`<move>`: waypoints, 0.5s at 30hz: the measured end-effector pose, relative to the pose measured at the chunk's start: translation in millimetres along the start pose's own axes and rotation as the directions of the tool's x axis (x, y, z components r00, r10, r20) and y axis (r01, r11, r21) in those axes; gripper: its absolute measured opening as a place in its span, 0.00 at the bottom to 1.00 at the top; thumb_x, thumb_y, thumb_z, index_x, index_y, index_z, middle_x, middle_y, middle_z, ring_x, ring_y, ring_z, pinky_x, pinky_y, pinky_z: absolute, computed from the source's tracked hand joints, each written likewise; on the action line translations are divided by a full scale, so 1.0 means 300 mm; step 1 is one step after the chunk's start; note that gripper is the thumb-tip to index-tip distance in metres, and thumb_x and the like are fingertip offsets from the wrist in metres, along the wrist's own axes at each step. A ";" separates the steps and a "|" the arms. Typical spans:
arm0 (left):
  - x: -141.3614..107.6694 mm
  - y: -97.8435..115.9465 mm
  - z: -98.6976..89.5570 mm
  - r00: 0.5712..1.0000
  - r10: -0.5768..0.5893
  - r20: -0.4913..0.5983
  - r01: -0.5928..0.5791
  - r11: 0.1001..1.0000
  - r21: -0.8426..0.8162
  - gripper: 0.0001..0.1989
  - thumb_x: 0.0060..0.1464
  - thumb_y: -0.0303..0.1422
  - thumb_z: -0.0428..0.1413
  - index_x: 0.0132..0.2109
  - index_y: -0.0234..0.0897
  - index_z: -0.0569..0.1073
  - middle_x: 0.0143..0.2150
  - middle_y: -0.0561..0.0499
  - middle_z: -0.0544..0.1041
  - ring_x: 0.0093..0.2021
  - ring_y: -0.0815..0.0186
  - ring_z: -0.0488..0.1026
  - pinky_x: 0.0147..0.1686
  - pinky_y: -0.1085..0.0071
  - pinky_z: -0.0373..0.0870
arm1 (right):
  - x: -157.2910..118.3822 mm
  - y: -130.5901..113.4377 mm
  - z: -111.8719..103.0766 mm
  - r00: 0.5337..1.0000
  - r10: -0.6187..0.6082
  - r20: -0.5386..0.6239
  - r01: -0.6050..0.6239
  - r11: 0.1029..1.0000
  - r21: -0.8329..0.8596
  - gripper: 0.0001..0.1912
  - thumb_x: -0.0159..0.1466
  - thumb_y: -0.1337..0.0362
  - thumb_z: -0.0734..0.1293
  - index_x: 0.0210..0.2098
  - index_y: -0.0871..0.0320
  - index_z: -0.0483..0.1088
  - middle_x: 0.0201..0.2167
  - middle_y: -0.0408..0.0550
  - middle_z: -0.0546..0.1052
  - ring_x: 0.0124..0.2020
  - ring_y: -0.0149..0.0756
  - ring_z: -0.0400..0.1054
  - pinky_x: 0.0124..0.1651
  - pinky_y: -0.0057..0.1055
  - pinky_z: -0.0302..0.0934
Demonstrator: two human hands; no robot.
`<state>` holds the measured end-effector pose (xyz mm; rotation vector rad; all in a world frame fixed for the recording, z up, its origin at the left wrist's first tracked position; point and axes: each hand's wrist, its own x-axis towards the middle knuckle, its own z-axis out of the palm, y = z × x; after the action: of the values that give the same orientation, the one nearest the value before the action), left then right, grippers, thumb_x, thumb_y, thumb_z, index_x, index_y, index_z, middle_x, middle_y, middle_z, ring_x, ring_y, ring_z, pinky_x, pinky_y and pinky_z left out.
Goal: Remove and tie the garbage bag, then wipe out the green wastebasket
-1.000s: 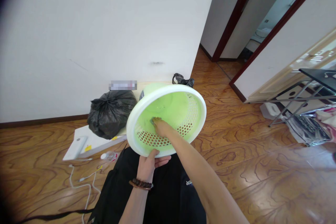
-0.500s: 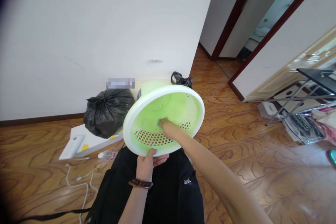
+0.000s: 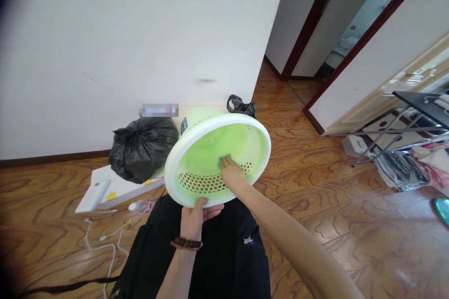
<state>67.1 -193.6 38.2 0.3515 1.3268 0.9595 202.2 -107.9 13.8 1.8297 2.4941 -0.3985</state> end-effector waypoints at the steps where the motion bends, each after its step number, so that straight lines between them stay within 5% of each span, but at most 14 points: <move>1: 0.001 -0.002 0.003 1.000 -0.002 0.005 0.002 1.000 -0.009 0.16 0.48 0.24 0.54 0.45 0.20 0.66 0.29 0.38 0.78 0.28 0.52 0.78 0.28 0.57 0.79 | 0.002 0.012 -0.002 0.998 0.058 -0.015 -0.059 0.997 -0.040 0.26 0.63 0.78 0.52 0.60 0.73 0.58 0.62 0.64 0.58 0.65 0.41 0.47 0.65 0.38 0.45; 4: 0.009 -0.010 0.010 1.000 -0.001 0.022 0.002 1.000 -0.002 0.16 0.48 0.23 0.53 0.45 0.20 0.67 0.28 0.39 0.78 0.27 0.52 0.78 0.28 0.56 0.78 | 0.028 -0.017 0.004 0.995 0.100 -0.006 -0.100 0.995 0.005 0.26 0.62 0.78 0.53 0.60 0.74 0.57 0.61 0.65 0.59 0.64 0.42 0.50 0.63 0.37 0.48; 9: 0.008 -0.001 0.001 0.999 -0.027 0.030 0.025 0.997 0.070 0.13 0.47 0.22 0.53 0.43 0.22 0.67 0.25 0.42 0.77 0.26 0.53 0.78 0.28 0.58 0.78 | 0.083 -0.121 0.011 0.999 -0.041 0.029 0.031 0.962 0.271 0.27 0.62 0.75 0.56 0.61 0.61 0.57 0.55 0.52 0.70 0.54 0.39 0.65 0.53 0.32 0.60; 12: 0.001 0.013 -0.005 1.000 -0.008 0.021 0.007 0.999 0.044 0.14 0.48 0.22 0.53 0.44 0.21 0.67 0.28 0.39 0.78 0.27 0.52 0.78 0.27 0.58 0.78 | 0.078 -0.067 -0.013 0.995 -0.094 0.022 0.090 0.983 0.160 0.27 0.63 0.76 0.54 0.61 0.61 0.58 0.58 0.52 0.66 0.59 0.38 0.58 0.58 0.34 0.54; 15: 0.001 0.014 -0.007 1.000 -0.014 0.012 0.014 1.000 0.015 0.15 0.47 0.23 0.53 0.44 0.20 0.67 0.27 0.38 0.78 0.26 0.52 0.78 0.26 0.58 0.78 | 0.062 0.018 -0.042 0.997 0.068 -0.041 -0.071 0.995 -0.071 0.23 0.63 0.76 0.53 0.57 0.66 0.64 0.60 0.60 0.62 0.63 0.42 0.50 0.61 0.40 0.49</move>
<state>63.5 -191.4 40.5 0.3584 1.3244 0.9346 203.1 -86.2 21.9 1.9074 2.4262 -0.2698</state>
